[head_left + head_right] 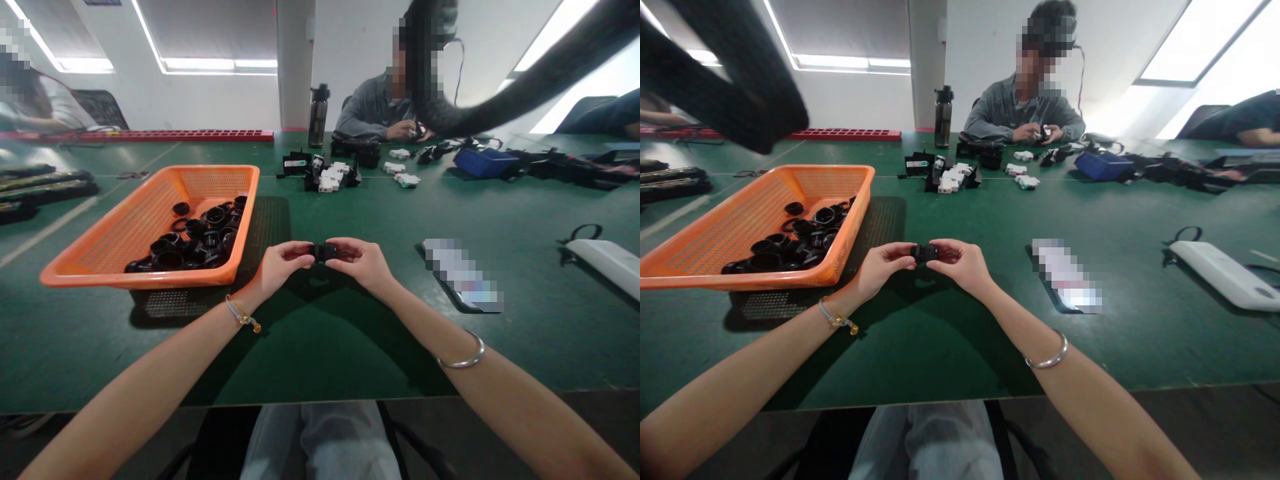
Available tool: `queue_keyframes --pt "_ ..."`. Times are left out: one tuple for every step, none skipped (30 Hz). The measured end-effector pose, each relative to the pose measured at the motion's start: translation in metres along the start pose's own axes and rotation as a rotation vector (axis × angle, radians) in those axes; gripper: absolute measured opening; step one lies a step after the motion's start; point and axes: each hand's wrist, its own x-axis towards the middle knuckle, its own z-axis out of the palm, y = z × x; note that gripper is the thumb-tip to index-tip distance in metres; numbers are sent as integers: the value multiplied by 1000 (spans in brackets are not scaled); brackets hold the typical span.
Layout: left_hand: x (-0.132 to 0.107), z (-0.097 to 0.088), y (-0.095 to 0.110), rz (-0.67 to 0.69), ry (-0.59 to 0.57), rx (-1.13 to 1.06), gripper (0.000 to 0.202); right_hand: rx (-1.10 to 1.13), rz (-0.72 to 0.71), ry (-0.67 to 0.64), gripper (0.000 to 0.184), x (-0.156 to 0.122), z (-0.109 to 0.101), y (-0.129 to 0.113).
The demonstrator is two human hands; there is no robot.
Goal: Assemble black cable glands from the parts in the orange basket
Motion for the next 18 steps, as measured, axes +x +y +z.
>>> queue_keyframes --pt "0 0 0 -14 10 -21 45 -4 -2 -1 40 0 0 0" --pt "0 1 1 -27 21 -42 46 -9 -4 -3 41 0 0 0" --pt "0 1 1 -39 32 -60 46 -15 -6 -4 41 0 0 -1" --pt "0 2 1 -49 39 -76 47 -21 -9 -5 41 -1 1 -1" --pt "1 2 1 -57 43 -88 47 -26 -12 -5 41 -1 1 -1" --pt "1 2 1 -66 43 -97 48 -30 -14 -4 41 -1 1 -1" --pt "2 2 1 -80 39 -104 48 -32 -16 -4 41 -1 0 -1" --pt "2 3 1 -97 33 -107 49 -34 -18 -3 41 -1 0 -1" --pt "3 3 2 -115 22 -106 48 -37 -20 -3 42 -1 0 -1" --pt "3 3 2 -133 6 -101 46 -41 -22 -3 42 -1 0 -1" --pt "3 3 2 -149 -14 -93 43 -45 -26 -1 42 -1 0 -1" --pt "3 3 3 -159 -36 -87 39 -49 -31 2 41 -1 0 -1" --pt "4 2 3 -162 -56 -83 36 -52 -37 5 41 -1 0 -1" --pt "4 2 3 -159 -73 -82 34 -54 -41 8 40 -1 0 -1" --pt "4 2 3 -152 -81 -82 33 -55 -44 8 40 -1 0 -1" --pt "3 2 3 -144 -82 -82 33 -56 -44 7 40 -1 0 -1" --pt "3 2 3 -137 -79 -80 33 -56 -44 6 40 -1 0 -1" --pt "3 2 3 -132 -73 -77 34 -57 -41 3 41 -1 -1 -1"
